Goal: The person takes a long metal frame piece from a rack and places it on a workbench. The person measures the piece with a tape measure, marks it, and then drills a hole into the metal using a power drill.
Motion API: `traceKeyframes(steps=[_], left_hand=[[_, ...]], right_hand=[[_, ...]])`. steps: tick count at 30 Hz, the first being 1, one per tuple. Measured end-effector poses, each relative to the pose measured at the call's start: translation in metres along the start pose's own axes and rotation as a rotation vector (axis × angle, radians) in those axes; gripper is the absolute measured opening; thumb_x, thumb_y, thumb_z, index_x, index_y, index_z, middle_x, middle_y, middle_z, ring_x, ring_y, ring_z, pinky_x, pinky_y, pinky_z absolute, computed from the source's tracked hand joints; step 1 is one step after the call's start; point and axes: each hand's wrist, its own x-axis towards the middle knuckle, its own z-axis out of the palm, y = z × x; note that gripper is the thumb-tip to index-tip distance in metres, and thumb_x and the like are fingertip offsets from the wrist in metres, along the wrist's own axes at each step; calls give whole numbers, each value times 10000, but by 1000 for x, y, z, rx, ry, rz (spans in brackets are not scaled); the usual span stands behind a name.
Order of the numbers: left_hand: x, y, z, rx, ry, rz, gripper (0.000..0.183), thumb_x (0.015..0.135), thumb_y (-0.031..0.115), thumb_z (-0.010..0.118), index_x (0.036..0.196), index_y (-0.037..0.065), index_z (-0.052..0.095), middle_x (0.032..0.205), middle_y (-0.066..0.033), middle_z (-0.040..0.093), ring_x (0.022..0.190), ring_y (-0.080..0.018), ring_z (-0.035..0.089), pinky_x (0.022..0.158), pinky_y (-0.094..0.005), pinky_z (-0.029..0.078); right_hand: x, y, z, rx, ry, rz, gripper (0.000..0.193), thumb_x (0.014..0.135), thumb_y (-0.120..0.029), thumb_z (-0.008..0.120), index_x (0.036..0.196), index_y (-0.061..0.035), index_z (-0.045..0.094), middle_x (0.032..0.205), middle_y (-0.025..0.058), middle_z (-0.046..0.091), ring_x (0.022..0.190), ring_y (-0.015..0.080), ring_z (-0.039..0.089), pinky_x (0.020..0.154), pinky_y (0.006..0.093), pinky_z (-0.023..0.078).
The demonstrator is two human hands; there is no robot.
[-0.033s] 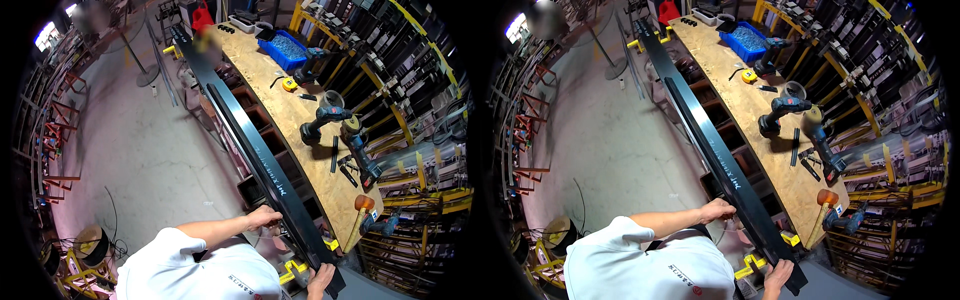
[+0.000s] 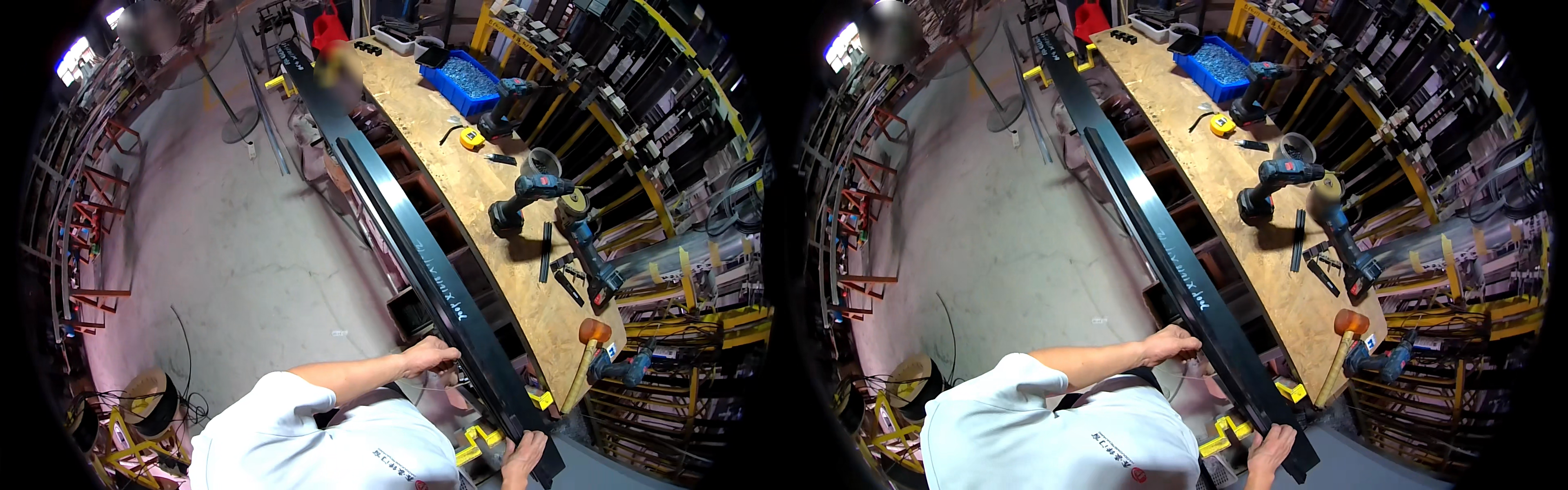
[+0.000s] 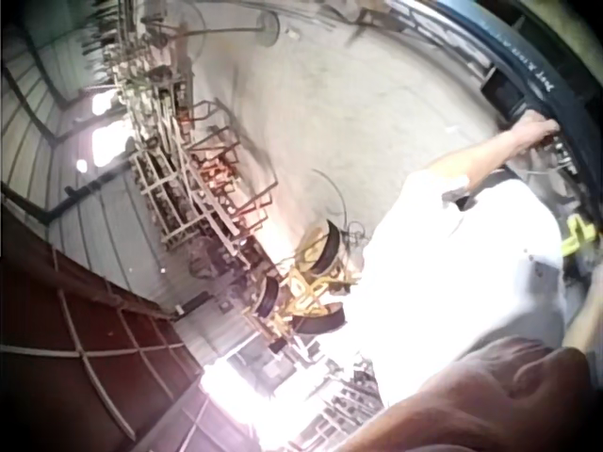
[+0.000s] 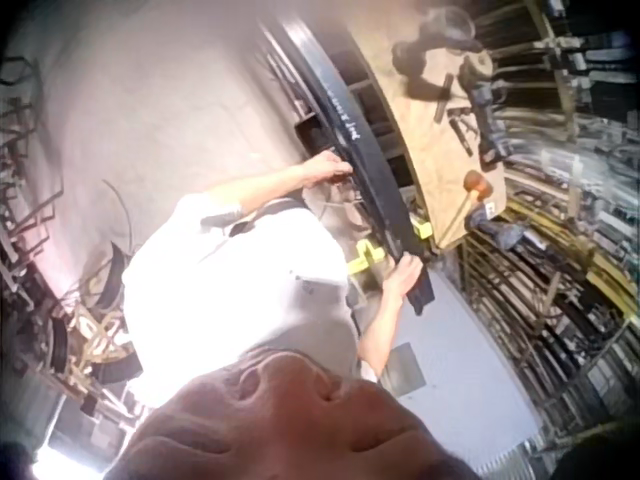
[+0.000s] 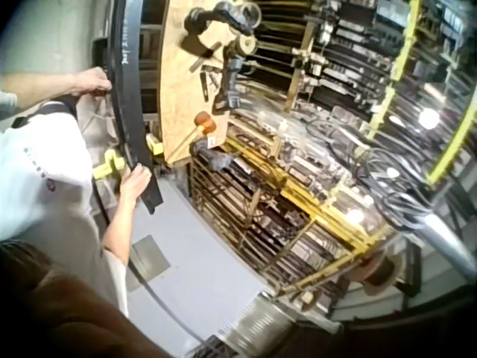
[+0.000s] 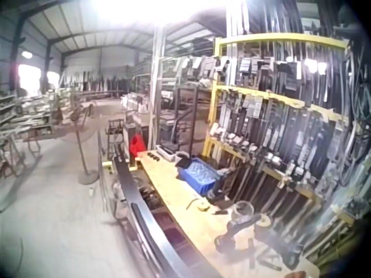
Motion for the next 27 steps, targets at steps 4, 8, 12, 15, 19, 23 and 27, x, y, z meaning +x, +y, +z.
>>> traceKeyframes(steps=[4, 8, 12, 15, 19, 23, 27], left_hand=[[-4, 8, 3, -5, -11, -49, 299, 955, 291, 713, 905, -1, 749, 843, -69, 718, 758, -139, 668, 667, -278, 549], [-13, 19, 8, -31, -72, -63, 304, 958, 283, 715, 942, -18, 750, 852, -85, 728, 755, -144, 684, 680, -272, 567], [-20, 24, 11, -46, -116, -72, 309, 958, 272, 714, 956, -36, 745, 850, -107, 737, 767, -158, 707, 711, -277, 588], [-16, 16, 13, -98, -125, -45, 314, 955, 270, 719, 951, -43, 743, 849, -118, 742, 768, -170, 717, 729, -281, 596], [-18, 0, 5, -135, -88, 17, 299, 959, 238, 713, 1033, -51, 728, 957, -110, 751, 888, -174, 718, 836, -307, 585], [-53, 5, 6, -313, -68, 209, 481, 892, 278, 745, 1212, -70, 655, 1102, -128, 723, 971, -192, 697, 958, -353, 558], [-70, 4, -10, -852, -109, 266, 481, 812, 231, 747, 1182, -65, 661, 1080, -174, 697, 1036, -289, 656, 1050, -466, 504]], right_hand=[[0, -2, -2, -24, -12, -34, 371, 702, -77, 749, 995, 37, 552, 1028, 229, 520, 996, 438, 511, 874, 520, 424], [0, -1, -18, -15, -100, -51, 359, 690, -42, 736, 991, 32, 555, 1064, 233, 535, 1009, 437, 522, 899, 519, 426], [-9, 2, -20, -18, -78, -52, 345, 697, -28, 719, 995, 31, 556, 1108, 236, 554, 1051, 440, 535, 946, 514, 433], [-7, -3, -19, -19, -121, 25, 350, 698, -10, 704, 1017, 34, 565, 1122, 231, 569, 1064, 434, 541, 946, 506, 450], [-14, -6, -27, 4, -101, -10, 333, 699, -36, 681, 1010, 30, 579, 1025, 226, 585, 989, 426, 556, 896, 508, 453], [-37, -35, -57, 116, -88, -59, 234, 745, -88, 646, 956, -7, 585, 918, 213, 576, 881, 429, 551, 788, 512, 437], [-121, -34, -15, -45, -104, -144, 341, 872, -260, 754, 1122, -46, 664, 1043, 152, 668, 1013, 365, 629, 835, 501, 516]])
